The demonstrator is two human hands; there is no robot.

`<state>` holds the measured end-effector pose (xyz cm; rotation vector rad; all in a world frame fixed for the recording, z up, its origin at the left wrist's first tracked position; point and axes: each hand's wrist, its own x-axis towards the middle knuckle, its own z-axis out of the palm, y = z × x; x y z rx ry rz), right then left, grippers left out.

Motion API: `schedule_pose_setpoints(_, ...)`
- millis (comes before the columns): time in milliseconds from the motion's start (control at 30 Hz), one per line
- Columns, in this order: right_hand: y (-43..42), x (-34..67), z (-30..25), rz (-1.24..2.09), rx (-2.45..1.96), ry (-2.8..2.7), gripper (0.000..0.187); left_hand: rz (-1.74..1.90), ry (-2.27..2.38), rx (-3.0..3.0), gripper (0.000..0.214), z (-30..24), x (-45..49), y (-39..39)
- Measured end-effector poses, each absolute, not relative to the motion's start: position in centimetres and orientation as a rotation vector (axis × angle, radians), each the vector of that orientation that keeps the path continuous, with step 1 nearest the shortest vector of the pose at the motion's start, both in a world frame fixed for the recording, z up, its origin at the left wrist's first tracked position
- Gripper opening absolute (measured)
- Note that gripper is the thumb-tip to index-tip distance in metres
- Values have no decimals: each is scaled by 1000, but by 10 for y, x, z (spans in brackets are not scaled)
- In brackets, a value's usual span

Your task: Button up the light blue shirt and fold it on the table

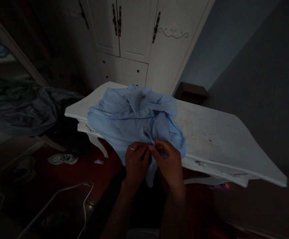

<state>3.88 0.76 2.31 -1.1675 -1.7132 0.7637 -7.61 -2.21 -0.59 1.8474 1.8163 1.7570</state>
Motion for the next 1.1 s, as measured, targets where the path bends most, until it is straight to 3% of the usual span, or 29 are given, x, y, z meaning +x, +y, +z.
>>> schedule_pose_setpoints(367, 17, 45, 20, 931, -1158, -1746, 20, 1804, 1664, 1769, 17, -3, -75, -21)
schedule_pose_setpoints(733, 20, 36, 17, 753, -1229, -1747, 18, 1831, 1715, 1715, 17, -3, -80, -20)
schedule_pose_setpoints(1100, 18, 40, 7, 1091, -1084, -1570, 23, 1724, 1738, 1650, 16, 7, -80, -24)
